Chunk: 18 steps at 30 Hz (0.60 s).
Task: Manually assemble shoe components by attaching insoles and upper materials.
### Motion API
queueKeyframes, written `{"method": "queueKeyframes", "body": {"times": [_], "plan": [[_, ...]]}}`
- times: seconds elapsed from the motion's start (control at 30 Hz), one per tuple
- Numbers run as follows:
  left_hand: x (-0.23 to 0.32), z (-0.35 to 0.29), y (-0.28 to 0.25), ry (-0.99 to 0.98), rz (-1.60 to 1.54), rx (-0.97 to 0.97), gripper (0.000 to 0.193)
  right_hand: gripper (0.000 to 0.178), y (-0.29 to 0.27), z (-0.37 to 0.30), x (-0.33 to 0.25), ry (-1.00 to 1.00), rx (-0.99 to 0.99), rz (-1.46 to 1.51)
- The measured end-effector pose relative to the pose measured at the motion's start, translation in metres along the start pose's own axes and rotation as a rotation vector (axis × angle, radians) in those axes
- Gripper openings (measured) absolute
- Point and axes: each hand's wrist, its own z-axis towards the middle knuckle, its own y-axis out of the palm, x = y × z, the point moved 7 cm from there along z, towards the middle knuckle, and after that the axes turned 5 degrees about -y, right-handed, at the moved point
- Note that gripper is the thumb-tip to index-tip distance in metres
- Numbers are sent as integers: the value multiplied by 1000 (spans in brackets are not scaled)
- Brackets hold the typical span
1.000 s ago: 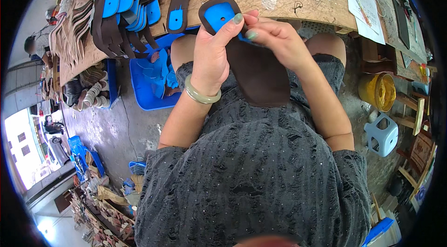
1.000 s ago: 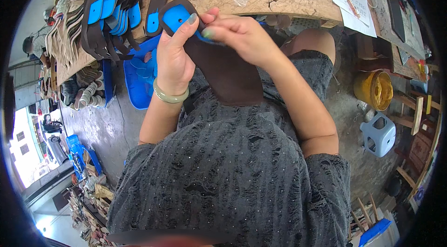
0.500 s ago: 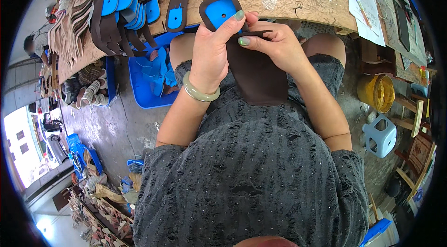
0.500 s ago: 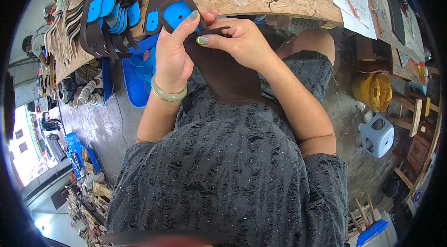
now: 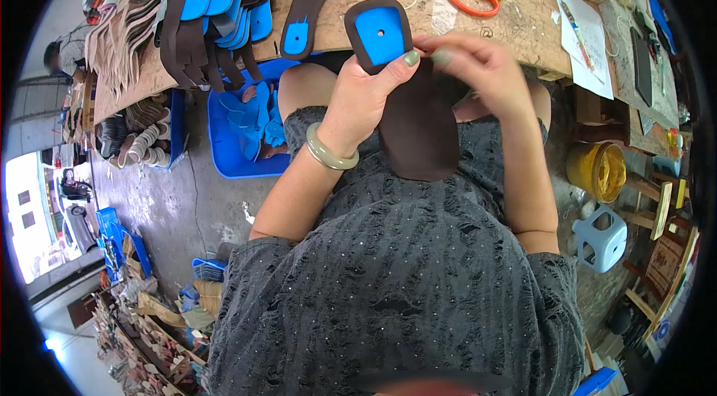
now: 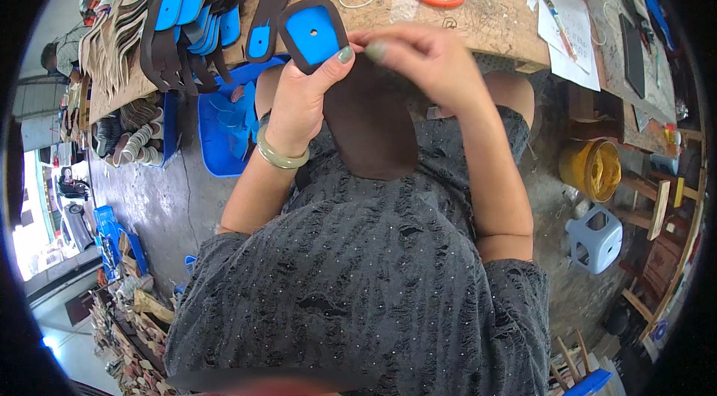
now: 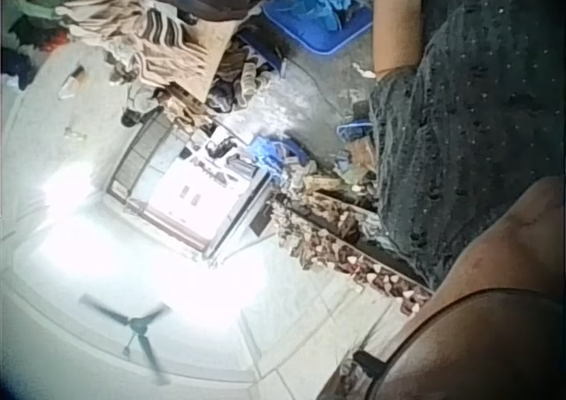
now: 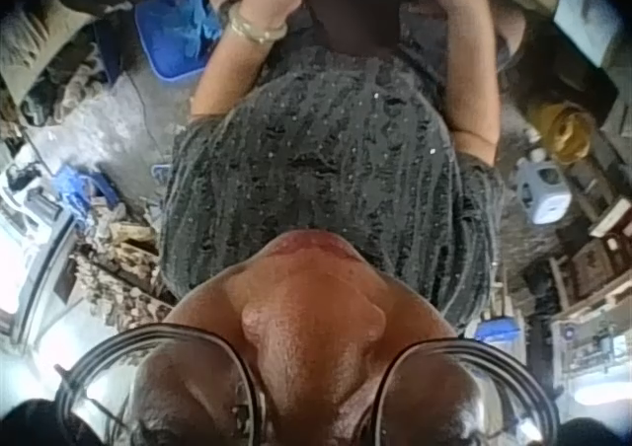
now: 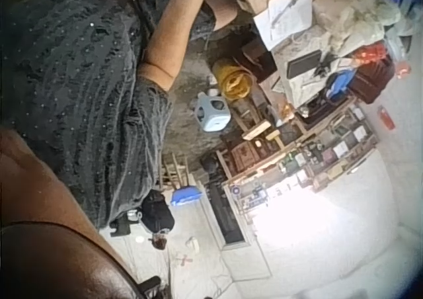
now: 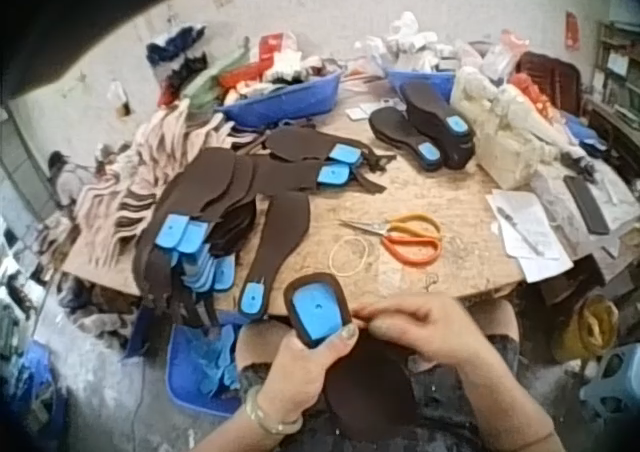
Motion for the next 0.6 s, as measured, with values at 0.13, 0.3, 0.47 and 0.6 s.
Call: {"method": "queueKeyframes", "body": {"times": [0.13,0.3,0.47,0.6], "plan": [[0,2,2,-26,117,-39,23,35,-26,36,-24,-19,80,-76],[0,1,11,-57,150,-51,23,27,10,60,-34,-259,-164,-303],[-2,5,10,-10,145,-111,23,23,13,45,-38,-441,-29,-402],[-8,8,10,-46,82,-121,22,32,15,42,-24,-194,-177,-257]]}}
